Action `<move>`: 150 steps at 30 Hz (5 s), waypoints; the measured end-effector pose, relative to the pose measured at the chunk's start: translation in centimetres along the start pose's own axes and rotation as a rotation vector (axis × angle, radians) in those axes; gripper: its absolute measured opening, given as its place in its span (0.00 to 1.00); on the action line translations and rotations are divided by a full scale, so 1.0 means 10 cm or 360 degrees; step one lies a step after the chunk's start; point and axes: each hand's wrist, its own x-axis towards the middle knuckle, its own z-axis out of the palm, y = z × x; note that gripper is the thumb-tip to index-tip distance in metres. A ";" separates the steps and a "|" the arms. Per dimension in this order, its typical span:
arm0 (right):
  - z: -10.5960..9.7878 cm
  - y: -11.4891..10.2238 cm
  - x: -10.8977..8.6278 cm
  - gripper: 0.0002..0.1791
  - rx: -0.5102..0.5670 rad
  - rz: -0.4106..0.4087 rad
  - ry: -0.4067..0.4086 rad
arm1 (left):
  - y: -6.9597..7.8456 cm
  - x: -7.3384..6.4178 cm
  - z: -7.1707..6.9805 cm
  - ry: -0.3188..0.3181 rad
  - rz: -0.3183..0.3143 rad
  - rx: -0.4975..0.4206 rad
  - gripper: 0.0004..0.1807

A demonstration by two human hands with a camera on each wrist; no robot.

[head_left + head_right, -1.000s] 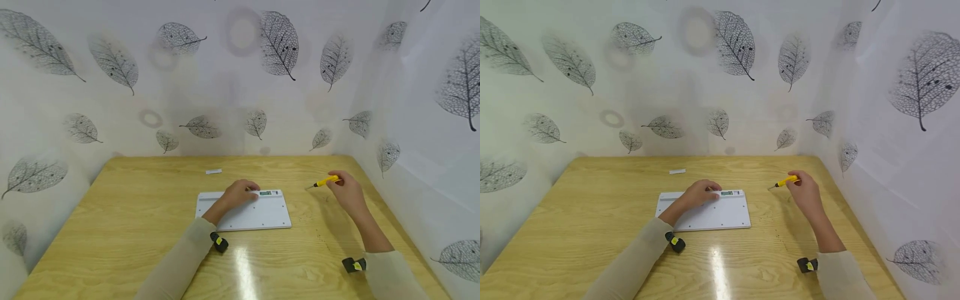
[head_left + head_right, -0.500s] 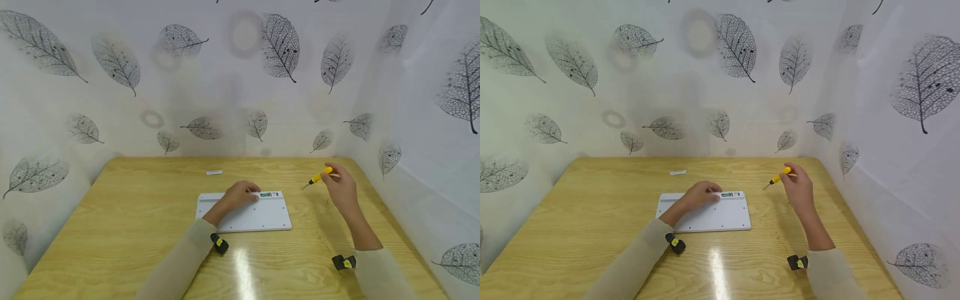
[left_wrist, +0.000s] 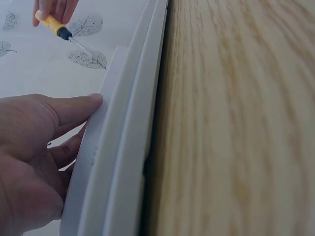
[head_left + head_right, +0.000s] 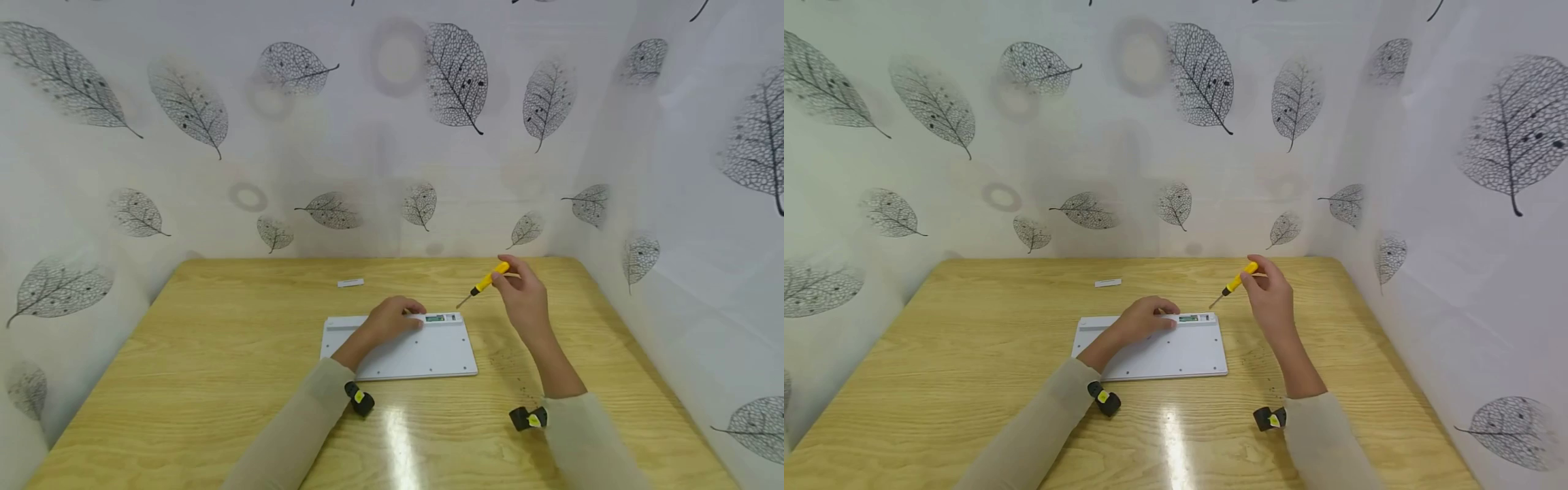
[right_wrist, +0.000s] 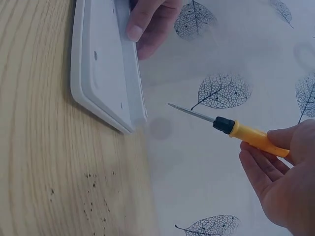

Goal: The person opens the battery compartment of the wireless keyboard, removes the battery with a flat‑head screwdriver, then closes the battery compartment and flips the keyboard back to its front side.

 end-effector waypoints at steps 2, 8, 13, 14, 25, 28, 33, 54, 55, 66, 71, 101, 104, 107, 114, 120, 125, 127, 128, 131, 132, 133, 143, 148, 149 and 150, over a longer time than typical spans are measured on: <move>0.04 -0.02 0.01 0.24 0.0000 0.0021 -0.0012 | 0.00 0.00 0.00 0.0001 0.0004 -0.0008 0.14; 0.14 -0.04 0.03 0.24 -0.0017 0.0016 -0.0027 | -0.01 0.00 0.00 0.0002 0.0001 -0.0010 0.13; 0.23 -0.02 0.02 0.23 -0.0109 -0.0040 -0.0044 | -0.01 0.00 0.00 -0.0003 0.0009 -0.0007 0.14; 0.24 -0.02 0.01 0.23 -0.0119 -0.0041 -0.0055 | -0.01 0.00 0.00 -0.0003 0.0012 -0.0007 0.14; 0.36 -0.07 -0.05 0.23 -0.0187 -0.0065 -0.0095 | 0.00 -0.01 -0.01 -0.0006 0.0013 0.0008 0.14; 0.37 -0.07 -0.05 0.23 -0.0218 -0.0092 -0.0092 | 0.01 -0.02 -0.01 -0.0012 0.0017 0.0007 0.14; 0.41 -0.06 -0.05 0.23 -0.0294 -0.0207 -0.0070 | 0.01 -0.02 -0.02 -0.0017 0.0016 0.0011 0.14; 0.61 -0.14 -0.18 0.22 -0.0641 -0.0719 0.0049 | 0.00 0.00 0.00 -0.0011 0.0046 0.0045 0.14; 0.61 -0.13 -0.18 0.22 -0.0637 -0.0722 0.0055 | -0.01 0.00 0.00 -0.0013 0.0046 0.0051 0.14; 0.55 -0.01 -0.17 0.19 -0.0506 -0.0520 0.0102 | -0.03 0.00 0.01 0.0010 0.0058 0.0042 0.14; 0.48 0.11 -0.15 0.20 -0.0221 -0.0195 0.0098 | -0.04 -0.01 0.00 0.0008 0.0065 0.0029 0.14; 0.40 0.38 -0.15 0.23 0.0590 0.0232 0.0254 | 0.00 -0.02 -0.02 -0.0015 0.0066 0.0007 0.14; 0.40 0.36 -0.16 0.22 0.0605 0.0211 0.0269 | 0.00 -0.03 -0.02 -0.0016 0.0059 0.0001 0.14; 0.41 0.35 -0.16 0.22 0.0620 0.0200 0.0277 | 0.01 -0.03 -0.02 -0.0017 0.0052 -0.0010 0.14; 0.41 0.35 -0.17 0.22 0.0627 0.0197 0.0267 | 0.00 -0.03 -0.01 -0.0024 0.0044 -0.0006 0.14; 0.41 0.34 -0.16 0.21 0.0661 0.0203 0.0301 | -0.01 -0.01 -0.02 -0.0028 0.0042 -0.0001 0.15; 0.49 0.28 -0.18 0.20 0.0673 0.0133 0.0262 | -0.01 -0.02 -0.03 -0.0024 0.0039 0.0007 0.15; 0.54 0.25 -0.20 0.21 0.0645 0.0096 0.0208 | 0.00 -0.02 -0.03 -0.0025 0.0040 -0.0004 0.15; 0.55 0.23 -0.22 0.22 0.0620 0.0086 0.0184 | 0.01 -0.02 -0.02 -0.0026 0.0038 -0.0008 0.15; 0.54 0.15 -0.25 0.22 0.0601 0.0088 0.0168 | 0.02 -0.03 -0.02 -0.0027 0.0028 -0.0015 0.15; 0.53 0.14 -0.25 0.22 0.0603 0.0099 0.0178 | 0.03 -0.03 -0.02 -0.0027 0.0026 -0.0012 0.15; 0.52 0.14 -0.25 0.22 0.0612 0.0104 0.0184 | 0.02 -0.03 -0.02 -0.0025 0.0025 -0.0006 0.15; 0.49 0.25 -0.20 0.22 0.0594 0.0087 0.0231 | 0.01 -0.04 -0.02 -0.0021 0.0048 -0.0003 0.15; 0.45 0.23 -0.18 0.22 0.0601 0.0057 0.0203 | 0.00 -0.03 -0.02 -0.0021 0.0060 0.0010 0.15; 0.43 0.23 -0.18 0.22 0.0587 0.0053 0.0204 | 0.00 -0.03 -0.02 -0.0021 0.0063 0.0012 0.15; 0.41 0.22 -0.17 0.21 0.0571 0.0050 0.0206 | 0.00 -0.02 -0.02 -0.0022 0.0066 0.0015 0.15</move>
